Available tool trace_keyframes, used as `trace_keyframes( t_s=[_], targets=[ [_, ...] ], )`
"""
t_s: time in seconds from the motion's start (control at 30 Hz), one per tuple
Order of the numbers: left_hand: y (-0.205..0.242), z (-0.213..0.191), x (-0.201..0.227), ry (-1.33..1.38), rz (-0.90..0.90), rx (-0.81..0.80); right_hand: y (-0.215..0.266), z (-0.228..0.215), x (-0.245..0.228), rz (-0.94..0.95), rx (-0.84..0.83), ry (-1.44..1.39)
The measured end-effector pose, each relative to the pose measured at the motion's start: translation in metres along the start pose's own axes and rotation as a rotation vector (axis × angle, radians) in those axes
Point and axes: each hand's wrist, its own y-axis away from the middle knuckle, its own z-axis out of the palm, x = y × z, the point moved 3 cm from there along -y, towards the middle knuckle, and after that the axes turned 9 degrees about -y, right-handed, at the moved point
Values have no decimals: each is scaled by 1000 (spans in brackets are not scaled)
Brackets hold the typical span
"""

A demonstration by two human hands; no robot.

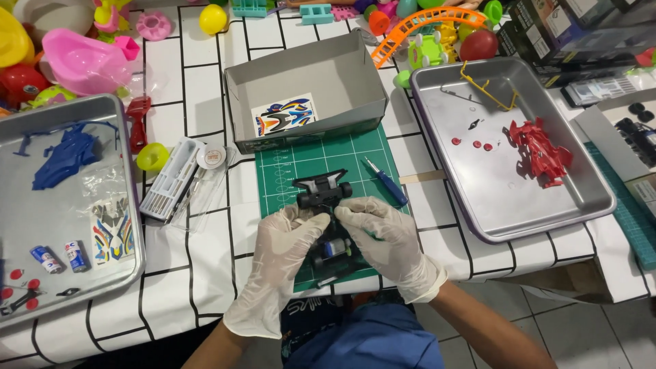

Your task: The person assembles a remote control car on a green cutting mat. They attach wheels to the black chassis, then fit the red body shell onto the frame. Finally, they use a screwdriver to secure the body shell to the chassis.

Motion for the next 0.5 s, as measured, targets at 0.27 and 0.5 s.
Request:
trace_keyframes(
  t_s=[0.27,0.5],
  targets=[
    [1,1,-10,-28,-27,112,-1,-18,-1,495,-135,-58],
    [12,3,-8,-24,183,88,-1,-8,14,726,-199,-323]
  ],
)
